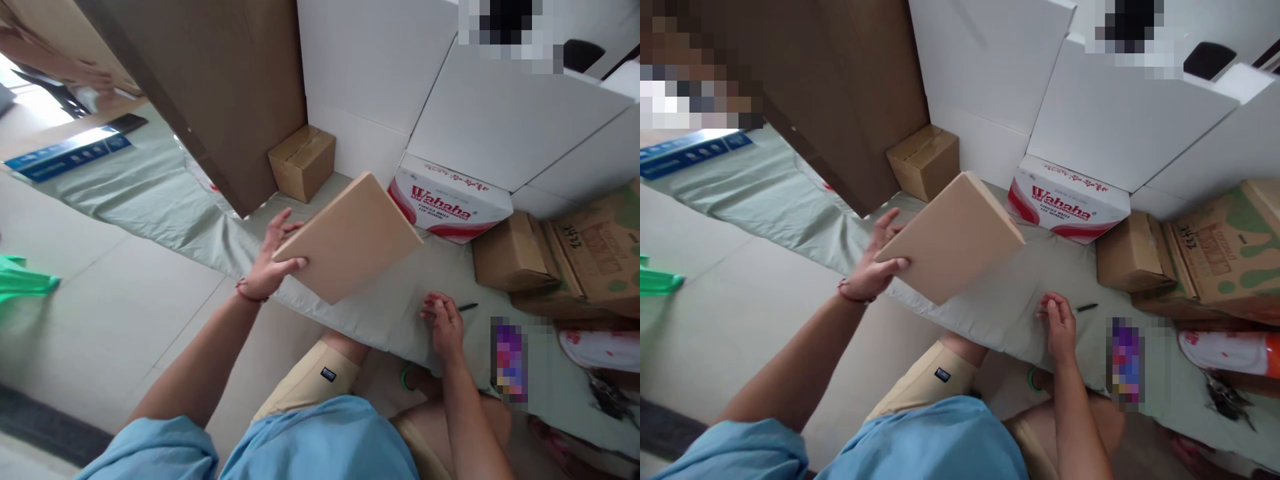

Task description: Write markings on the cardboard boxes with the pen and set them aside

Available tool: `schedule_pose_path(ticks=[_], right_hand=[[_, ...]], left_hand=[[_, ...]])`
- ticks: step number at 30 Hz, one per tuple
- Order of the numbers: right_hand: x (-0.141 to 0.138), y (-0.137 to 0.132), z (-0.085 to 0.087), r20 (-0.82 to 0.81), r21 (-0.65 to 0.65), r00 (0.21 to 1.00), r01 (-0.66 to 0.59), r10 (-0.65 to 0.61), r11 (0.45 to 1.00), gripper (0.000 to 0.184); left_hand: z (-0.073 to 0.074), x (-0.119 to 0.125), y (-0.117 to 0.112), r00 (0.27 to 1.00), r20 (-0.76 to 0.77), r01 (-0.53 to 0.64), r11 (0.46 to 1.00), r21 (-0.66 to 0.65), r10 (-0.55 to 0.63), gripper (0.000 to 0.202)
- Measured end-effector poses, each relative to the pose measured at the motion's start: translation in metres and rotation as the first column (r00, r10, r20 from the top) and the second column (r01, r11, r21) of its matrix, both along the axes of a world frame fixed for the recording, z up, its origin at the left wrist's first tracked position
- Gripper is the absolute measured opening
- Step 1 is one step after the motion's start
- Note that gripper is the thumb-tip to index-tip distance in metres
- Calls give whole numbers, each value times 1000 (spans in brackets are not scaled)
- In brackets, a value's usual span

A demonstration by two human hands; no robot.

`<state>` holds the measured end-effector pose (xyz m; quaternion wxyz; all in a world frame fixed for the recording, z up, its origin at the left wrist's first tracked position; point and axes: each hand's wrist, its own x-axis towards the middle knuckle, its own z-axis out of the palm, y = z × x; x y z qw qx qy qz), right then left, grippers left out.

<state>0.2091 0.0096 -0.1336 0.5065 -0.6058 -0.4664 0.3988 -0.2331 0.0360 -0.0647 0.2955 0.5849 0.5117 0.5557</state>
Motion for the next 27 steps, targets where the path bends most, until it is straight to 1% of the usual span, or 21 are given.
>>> schedule_pose_path(ticks=[1,2,3,4,6,8,9,11,13,16,18,19,22,25,27], right_hand=[[-4,4,6,-112,18,992,-59,61,998,56],[-7,9,12,-218,51,969,-110,119,993,59],[-9,16,18,-301,91,940,-141,163,986,62],[-10,25,23,-349,128,920,-144,181,981,64],[-8,49,32,-350,162,926,-89,142,983,68],[-4,77,37,-320,162,945,-7,59,987,69],[-3,90,37,-303,161,953,25,26,987,69],[-4,111,32,-275,159,961,40,5,986,68],[-9,124,22,-272,142,962,40,1,989,63],[-18,129,1,-300,105,954,42,-9,994,50],[-17,126,-9,-317,99,948,38,-5,994,45],[-15,125,-12,-330,98,944,21,13,995,45],[-2,119,-12,-381,87,916,-102,128,991,53],[8,113,-5,-443,82,854,-264,273,961,70],[10,110,-1,-481,93,814,-323,326,942,73]], left_hand=[[-6,12,7,990,120,85,995,-45,-79,114],[-12,24,16,974,198,126,989,-81,-107,116],[-17,34,26,964,237,150,983,-111,-120,117],[-21,44,37,966,233,145,981,-125,-113,117],[-25,61,60,981,157,131,986,-103,-113,121],[-29,77,81,980,102,171,985,-15,-168,134],[-31,85,89,971,106,212,976,40,-216,141],[-39,99,100,933,169,300,945,128,-319,153],[-51,110,104,881,255,376,917,136,-399,155],[-69,118,101,818,368,454,889,61,-443,137],[-76,120,98,795,413,482,876,14,-444,129],[-78,120,96,791,424,488,873,-5,-440,128],[-80,117,96,791,438,496,867,-50,-427,129],[-84,110,97,788,506,462,880,-108,-351,113],[-88,103,98,762,580,453,877,-159,-288,102]])
